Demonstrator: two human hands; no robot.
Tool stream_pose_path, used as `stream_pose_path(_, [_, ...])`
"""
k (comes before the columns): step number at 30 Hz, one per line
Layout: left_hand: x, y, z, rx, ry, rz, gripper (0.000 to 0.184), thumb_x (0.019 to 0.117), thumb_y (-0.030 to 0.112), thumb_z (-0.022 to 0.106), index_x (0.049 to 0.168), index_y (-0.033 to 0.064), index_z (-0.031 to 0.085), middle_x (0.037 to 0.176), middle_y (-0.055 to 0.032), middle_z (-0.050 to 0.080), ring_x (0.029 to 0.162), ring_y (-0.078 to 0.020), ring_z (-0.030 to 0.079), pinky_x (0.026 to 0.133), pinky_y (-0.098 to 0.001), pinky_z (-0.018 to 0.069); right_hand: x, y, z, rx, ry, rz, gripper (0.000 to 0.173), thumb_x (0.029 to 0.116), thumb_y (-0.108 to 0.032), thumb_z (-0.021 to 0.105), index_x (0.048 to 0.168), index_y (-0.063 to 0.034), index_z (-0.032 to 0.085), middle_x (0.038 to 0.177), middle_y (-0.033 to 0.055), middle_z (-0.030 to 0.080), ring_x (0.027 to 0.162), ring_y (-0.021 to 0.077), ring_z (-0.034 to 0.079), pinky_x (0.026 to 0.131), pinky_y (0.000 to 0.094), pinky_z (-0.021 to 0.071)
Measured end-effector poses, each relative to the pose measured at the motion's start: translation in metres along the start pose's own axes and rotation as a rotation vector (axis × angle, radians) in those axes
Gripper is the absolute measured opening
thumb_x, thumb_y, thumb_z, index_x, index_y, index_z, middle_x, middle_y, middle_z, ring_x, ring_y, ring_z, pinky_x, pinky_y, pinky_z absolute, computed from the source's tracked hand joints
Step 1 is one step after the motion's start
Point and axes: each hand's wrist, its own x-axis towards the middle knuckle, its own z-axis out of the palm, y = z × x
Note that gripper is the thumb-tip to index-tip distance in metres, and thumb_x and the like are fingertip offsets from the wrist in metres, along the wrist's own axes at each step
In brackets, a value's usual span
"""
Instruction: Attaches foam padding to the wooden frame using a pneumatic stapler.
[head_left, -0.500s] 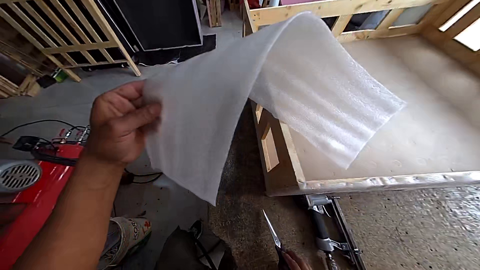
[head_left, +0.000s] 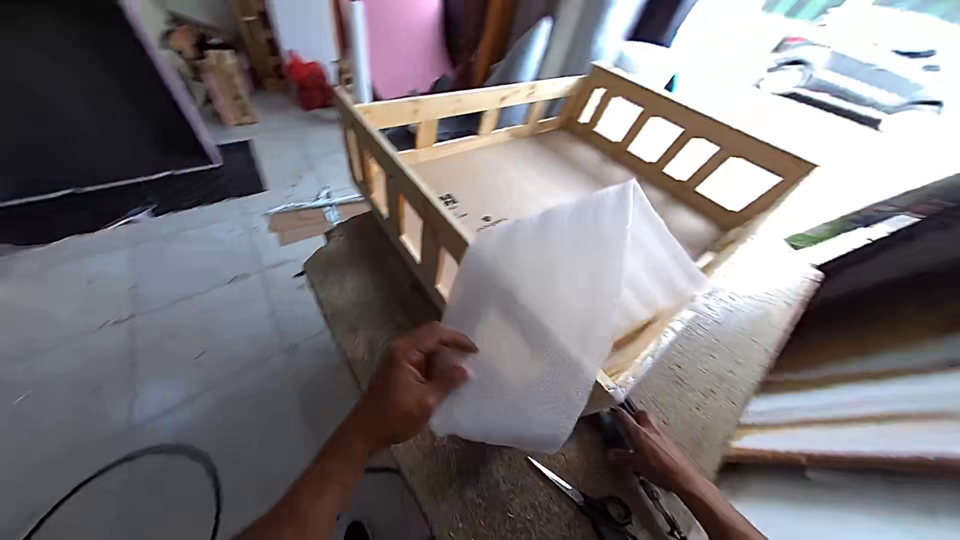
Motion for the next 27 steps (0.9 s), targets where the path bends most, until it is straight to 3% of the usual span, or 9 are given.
stream_pose_path(2, [0.023, -0.028, 0.014, 0.052, -0.191, -0.003, 0.020, 0.0915, 0.011, 0.072, 0.111, 0.0164, 0.075, 0.106, 0.0015, 0.070, 0.081, -0.0091, 0.067, 0.070, -0.0287, 0.0607, -0.010, -0.016, 0.010, 0.060, -0.015, 0.059, 0.091, 0.0838, -0.034, 0.083, 0.159, -0.0155, 0.035, 0.130, 0.0279, 0.063, 0.117, 0.0466, 0.063, 0.099, 0.0670, 0.0494])
stream_pose_path(4, [0.033, -0.048, 0.021, 0.176, -0.295, 0.061, 0.018, 0.0928, 0.012, 0.069, 0.108, 0.0179, 0.077, 0.105, 0.0049, 0.072, 0.088, -0.0050, 0.067, 0.080, -0.0266, 0.0594, -0.018, -0.031, 0.003, 0.087, -0.014, 0.186, 0.095, 0.0811, -0.026, 0.083, 0.160, -0.0167, 0.032, 0.126, 0.0263, 0.066, 0.115, 0.0473, 0.064, 0.098, 0.0692, 0.0486])
stream_pose_path(6, [0.037, -0.062, 0.016, 0.281, -0.309, 0.153, 0.015, 0.0915, 0.013, 0.070, 0.101, 0.0196, 0.080, 0.102, 0.0071, 0.075, 0.097, -0.0050, 0.069, 0.089, -0.0285, 0.0589, -0.041, -0.049, -0.012, 0.220, 0.051, 0.289, 0.085, 0.0794, -0.028, 0.082, 0.153, -0.0146, 0.041, 0.121, 0.0251, 0.067, 0.109, 0.0450, 0.066, 0.093, 0.0679, 0.0513])
stream_pose_path(9, [0.041, -0.082, 0.007, 0.353, -0.360, 0.188, 0.013, 0.0907, 0.017, 0.072, 0.095, 0.0226, 0.082, 0.098, 0.0086, 0.077, 0.102, -0.0088, 0.068, 0.094, -0.0340, 0.0551, -0.105, -0.067, -0.022, 0.725, 0.279, 0.330, 0.046, 0.0920, -0.024, 0.067, 0.134, -0.0066, 0.060, 0.105, 0.0202, 0.069, 0.089, 0.0334, 0.069, 0.081, 0.0546, 0.0567])
stream_pose_path(12, [0.045, -0.101, 0.007, 0.410, -0.459, 0.189, 0.015, 0.0941, 0.014, 0.068, 0.098, 0.0164, 0.082, 0.097, -0.0013, 0.078, 0.095, -0.0151, 0.073, 0.090, -0.0406, 0.0589, -0.186, -0.095, -0.015, 1.274, 0.549, 0.329, 0.035, 0.0942, -0.021, 0.066, 0.121, 0.0013, 0.061, 0.086, 0.0155, 0.069, 0.072, 0.0259, 0.069, 0.068, 0.0442, 0.0601])
stream_pose_path(17, [0.049, -0.132, 0.017, 0.562, -0.493, 0.262, 0.018, 0.0934, 0.012, 0.064, 0.098, 0.0147, 0.081, 0.095, -0.0082, 0.077, 0.090, -0.0256, 0.074, 0.083, -0.0498, 0.0602, -0.288, -0.136, 0.038, 1.717, 0.769, 0.349, 0.063, 0.0719, -0.023, 0.075, 0.127, -0.0024, 0.052, 0.082, 0.0158, 0.072, 0.070, 0.0287, 0.074, 0.065, 0.0448, 0.0636])
stream_pose_path(23, [0.068, -0.150, 0.016, 0.642, -0.467, 0.407, 0.017, 0.0905, 0.014, 0.065, 0.095, 0.0119, 0.081, 0.089, -0.0103, 0.077, 0.079, -0.0274, 0.075, 0.072, -0.0503, 0.0611, -0.270, -0.147, 0.110, 2.027, 1.191, 0.429, 0.017, 0.0770, -0.009, 0.057, 0.093, -0.0071, 0.056, 0.062, 0.0055, 0.063, 0.053, 0.0205, 0.066, 0.056, 0.0424, 0.0617])
stream_pose_path(25, [0.070, -0.146, 0.020, 0.611, -0.520, 0.396, 0.019, 0.0912, 0.015, 0.064, 0.096, 0.0130, 0.082, 0.090, -0.0074, 0.078, 0.079, -0.0224, 0.075, 0.073, -0.0452, 0.0618, -0.261, -0.151, 0.117, 2.053, 1.231, 0.475, 0.014, 0.0937, -0.019, 0.058, 0.101, -0.0068, 0.058, 0.059, 0.0032, 0.061, 0.050, 0.0179, 0.065, 0.054, 0.0403, 0.0626])
stream_pose_path(27, [0.069, -0.143, 0.024, 0.582, -0.547, 0.376, 0.020, 0.0913, 0.014, 0.063, 0.097, 0.0124, 0.082, 0.091, -0.0060, 0.078, 0.082, -0.0193, 0.075, 0.076, -0.0422, 0.0623, -0.263, -0.161, 0.112, 2.062, 1.233, 0.465, 0.029, 0.0958, -0.027, 0.063, 0.114, -0.0051, 0.063, 0.057, 0.0021, 0.058, 0.049, 0.0171, 0.064, 0.054, 0.0393, 0.0631])
